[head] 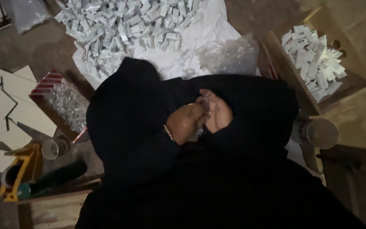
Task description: The person sits on the floor and repeatedly wraps small white rectangular items in clear plastic wrap. They pick up an item, wrap it by hand, and place the wrapped item into a wooden crate to the right.
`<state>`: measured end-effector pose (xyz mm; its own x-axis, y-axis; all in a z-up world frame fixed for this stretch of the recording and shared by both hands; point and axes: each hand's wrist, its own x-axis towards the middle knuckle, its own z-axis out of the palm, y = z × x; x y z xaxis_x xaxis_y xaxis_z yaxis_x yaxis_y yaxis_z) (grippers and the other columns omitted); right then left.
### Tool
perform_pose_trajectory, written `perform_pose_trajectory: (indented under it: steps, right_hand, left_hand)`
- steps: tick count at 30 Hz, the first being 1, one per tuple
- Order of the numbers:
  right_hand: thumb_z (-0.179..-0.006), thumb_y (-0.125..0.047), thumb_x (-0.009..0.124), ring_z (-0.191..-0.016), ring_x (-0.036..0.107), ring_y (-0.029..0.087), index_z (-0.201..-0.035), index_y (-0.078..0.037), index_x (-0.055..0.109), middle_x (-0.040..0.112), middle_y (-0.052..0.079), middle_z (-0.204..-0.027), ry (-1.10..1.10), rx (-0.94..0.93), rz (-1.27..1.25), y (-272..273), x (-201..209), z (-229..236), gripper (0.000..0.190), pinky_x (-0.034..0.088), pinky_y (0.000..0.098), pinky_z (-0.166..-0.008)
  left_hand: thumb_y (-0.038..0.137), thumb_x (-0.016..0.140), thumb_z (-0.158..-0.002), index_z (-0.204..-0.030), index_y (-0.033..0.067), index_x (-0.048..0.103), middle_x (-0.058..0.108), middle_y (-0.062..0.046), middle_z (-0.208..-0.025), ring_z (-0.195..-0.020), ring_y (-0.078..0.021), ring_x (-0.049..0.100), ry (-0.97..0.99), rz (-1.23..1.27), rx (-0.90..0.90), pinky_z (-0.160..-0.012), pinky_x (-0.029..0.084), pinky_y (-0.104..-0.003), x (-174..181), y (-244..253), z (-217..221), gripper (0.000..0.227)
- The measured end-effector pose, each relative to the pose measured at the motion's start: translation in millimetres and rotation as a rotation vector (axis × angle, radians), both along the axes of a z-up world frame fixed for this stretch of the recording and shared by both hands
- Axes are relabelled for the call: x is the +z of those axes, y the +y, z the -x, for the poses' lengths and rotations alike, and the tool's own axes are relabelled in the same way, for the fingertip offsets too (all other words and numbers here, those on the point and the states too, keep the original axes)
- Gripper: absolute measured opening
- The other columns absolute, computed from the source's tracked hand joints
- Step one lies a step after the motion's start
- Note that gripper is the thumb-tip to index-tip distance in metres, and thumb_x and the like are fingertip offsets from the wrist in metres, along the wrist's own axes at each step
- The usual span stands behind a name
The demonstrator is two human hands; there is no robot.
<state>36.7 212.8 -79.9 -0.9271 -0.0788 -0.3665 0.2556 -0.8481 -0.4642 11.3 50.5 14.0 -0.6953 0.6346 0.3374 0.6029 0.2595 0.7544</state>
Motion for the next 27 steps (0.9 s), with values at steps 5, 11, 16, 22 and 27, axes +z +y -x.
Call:
perform_pose_trajectory:
  steps: [5, 11, 16, 22, 27]
  right_hand:
    - [-0.095, -0.004, 0.059, -0.108, 0.065, 0.023, -0.146, -0.006, 0.049, 0.066, 0.013, -0.121, 0.303, 0.231, -0.035, -2, -6, -4, 0.052, 0.054, 0.0358, -0.092]
    - [-0.095, 0.002, 0.058, -0.102, 0.066, 0.018, -0.142, -0.003, 0.052, 0.068, 0.007, -0.117, 0.189, 0.314, -0.605, -5, 1, 12, 0.047, 0.054, 0.0327, -0.086]
    - [-0.102, -0.004, 0.057, -0.111, 0.07, 0.026, -0.123, -0.004, 0.068, 0.073, 0.012, -0.119, 0.404, 0.099, -1.518, 52, 45, 60, 0.024, 0.054, 0.0357, -0.099]
    - [-0.095, -0.002, 0.053, -0.115, 0.065, 0.038, -0.122, -0.011, 0.071, 0.07, 0.018, -0.124, 0.464, 0.494, -2.124, 106, 76, 136, 0.034, 0.05, 0.0448, -0.1]
    - [-0.091, -0.01, 0.055, -0.118, 0.063, 0.037, -0.13, -0.016, 0.066, 0.067, 0.018, -0.128, 0.06, 0.965, -2.19, 116, 34, 161, 0.041, 0.048, 0.0464, -0.1]
  left_hand:
    - [0.008, 0.068, -0.085, -0.097, 0.0054, 0.071, 0.072, -0.02, -0.092, -0.085, -0.038, 0.069, -0.152, 0.079, 0.251, -0.074, 0.055, -0.044, -24, -5, 20, 0.013]
    - [0.004, 0.064, -0.091, -0.096, 0.0036, 0.069, 0.073, -0.009, -0.089, -0.077, -0.0191, 0.071, -0.492, -0.185, 0.358, -0.069, 0.057, -0.032, -55, -18, 36, 0.007]
    - [0.006, 0.069, -0.097, -0.099, 0.0021, 0.071, 0.07, -0.01, -0.084, -0.074, -0.0141, 0.061, -0.573, -0.281, 0.437, -0.066, 0.05, -0.028, -79, -28, 53, 0.005]
    - [0.008, 0.073, -0.092, -0.099, 0.0013, 0.069, 0.073, -0.01, -0.087, -0.076, -0.0166, 0.069, -0.452, -0.195, 0.388, -0.068, 0.055, -0.03, -79, -27, 53, 0.011]
    - [0.011, 0.073, -0.09, -0.097, 0.0033, 0.07, 0.074, -0.015, -0.09, -0.08, -0.0242, 0.074, -0.402, -0.1, 0.369, -0.07, 0.057, -0.034, -66, -27, 54, 0.011]
